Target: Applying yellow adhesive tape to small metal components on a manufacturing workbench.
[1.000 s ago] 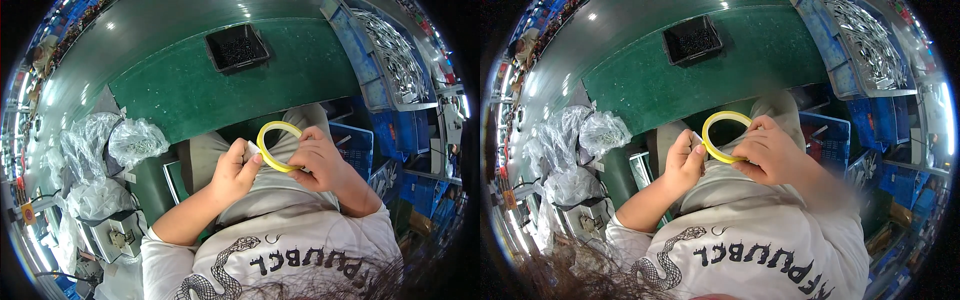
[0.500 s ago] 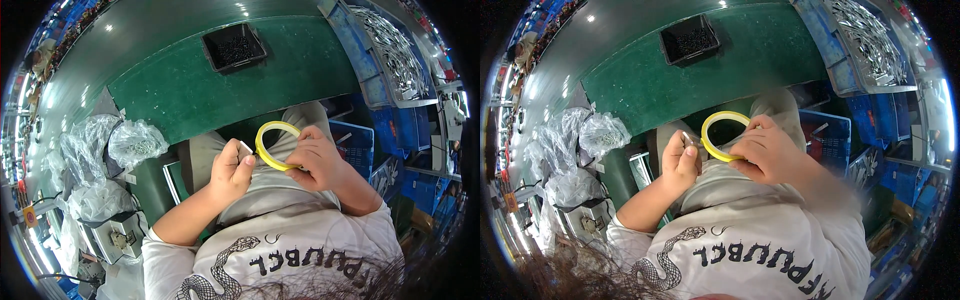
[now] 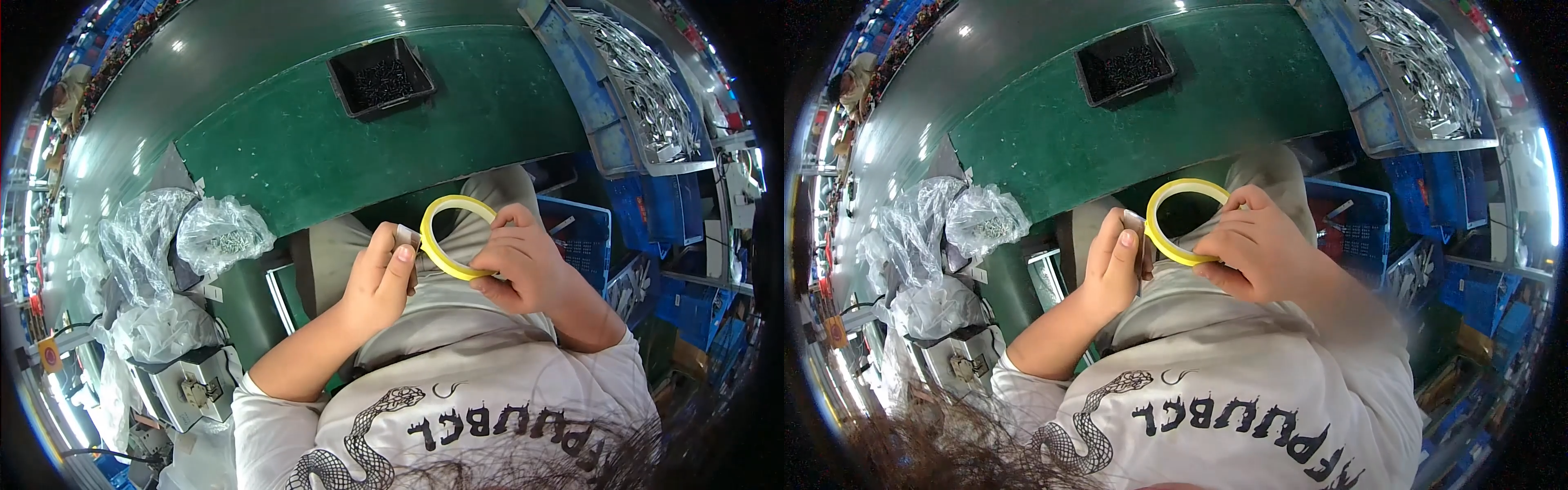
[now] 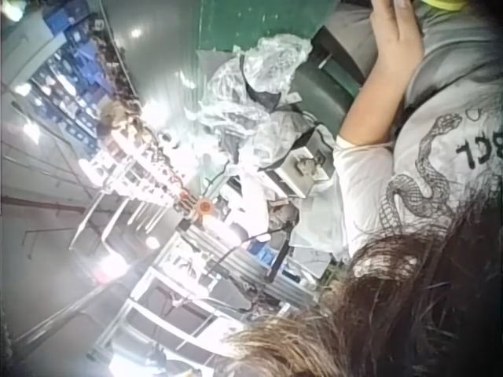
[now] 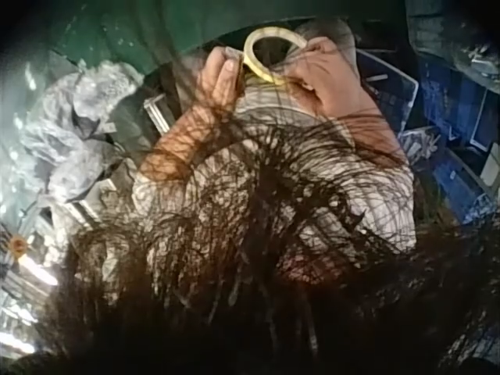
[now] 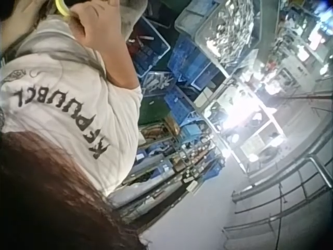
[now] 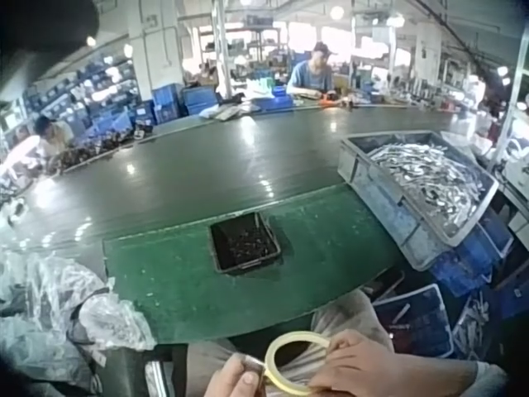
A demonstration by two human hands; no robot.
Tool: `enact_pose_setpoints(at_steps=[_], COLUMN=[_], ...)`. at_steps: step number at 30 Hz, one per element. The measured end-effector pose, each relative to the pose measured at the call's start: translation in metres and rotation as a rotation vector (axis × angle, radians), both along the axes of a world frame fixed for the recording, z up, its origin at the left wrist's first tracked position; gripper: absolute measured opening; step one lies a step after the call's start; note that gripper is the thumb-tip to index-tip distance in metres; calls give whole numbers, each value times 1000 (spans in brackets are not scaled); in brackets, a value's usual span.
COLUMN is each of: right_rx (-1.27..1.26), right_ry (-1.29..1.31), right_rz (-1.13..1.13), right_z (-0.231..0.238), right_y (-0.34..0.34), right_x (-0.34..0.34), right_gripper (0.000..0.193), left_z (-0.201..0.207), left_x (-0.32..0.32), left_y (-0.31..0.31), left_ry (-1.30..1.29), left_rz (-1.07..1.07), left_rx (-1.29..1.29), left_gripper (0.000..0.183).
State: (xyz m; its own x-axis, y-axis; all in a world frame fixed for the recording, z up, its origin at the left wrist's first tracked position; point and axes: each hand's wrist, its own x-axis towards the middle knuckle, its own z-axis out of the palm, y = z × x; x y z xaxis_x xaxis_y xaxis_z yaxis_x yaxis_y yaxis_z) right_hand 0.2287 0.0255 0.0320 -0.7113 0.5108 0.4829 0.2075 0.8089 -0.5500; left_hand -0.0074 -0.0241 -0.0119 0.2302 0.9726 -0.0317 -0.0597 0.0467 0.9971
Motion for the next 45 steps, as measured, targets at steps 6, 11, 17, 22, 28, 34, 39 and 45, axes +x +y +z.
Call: enact_pose_setpoints(at_steps=[6,11,17,22,28,34,39,45], right_rx=[3,-2,1,9,13,20,6,2], right_ry=[-10,-20,-35,-43,-38,-48,-54,-57], right_rz=[-19,-24,-24,-32,-36,-34,-31,-33], right_z=[0,0,1,1,1,1,1,0], right_y=[1,1,1,1,1,1,1,-2], right_x=[1,0,1,1,0,1,0,1], right_gripper=[25,25,25,24,24,24,24,23], left_z=[5,5,7,13,15,9,5,8], left_x=[-1,0,0,1,3,3,4,6], left_y=[0,-1,-1,0,-1,-1,-1,-2], left_ry=[114,185,301,385,382,383,415,374], left_rz=[-8,13,36,44,51,63,94,122], left_rx=[7,42,107,136,137,91,120,133], left_gripper=[23,20,22,23,19,19,23,23])
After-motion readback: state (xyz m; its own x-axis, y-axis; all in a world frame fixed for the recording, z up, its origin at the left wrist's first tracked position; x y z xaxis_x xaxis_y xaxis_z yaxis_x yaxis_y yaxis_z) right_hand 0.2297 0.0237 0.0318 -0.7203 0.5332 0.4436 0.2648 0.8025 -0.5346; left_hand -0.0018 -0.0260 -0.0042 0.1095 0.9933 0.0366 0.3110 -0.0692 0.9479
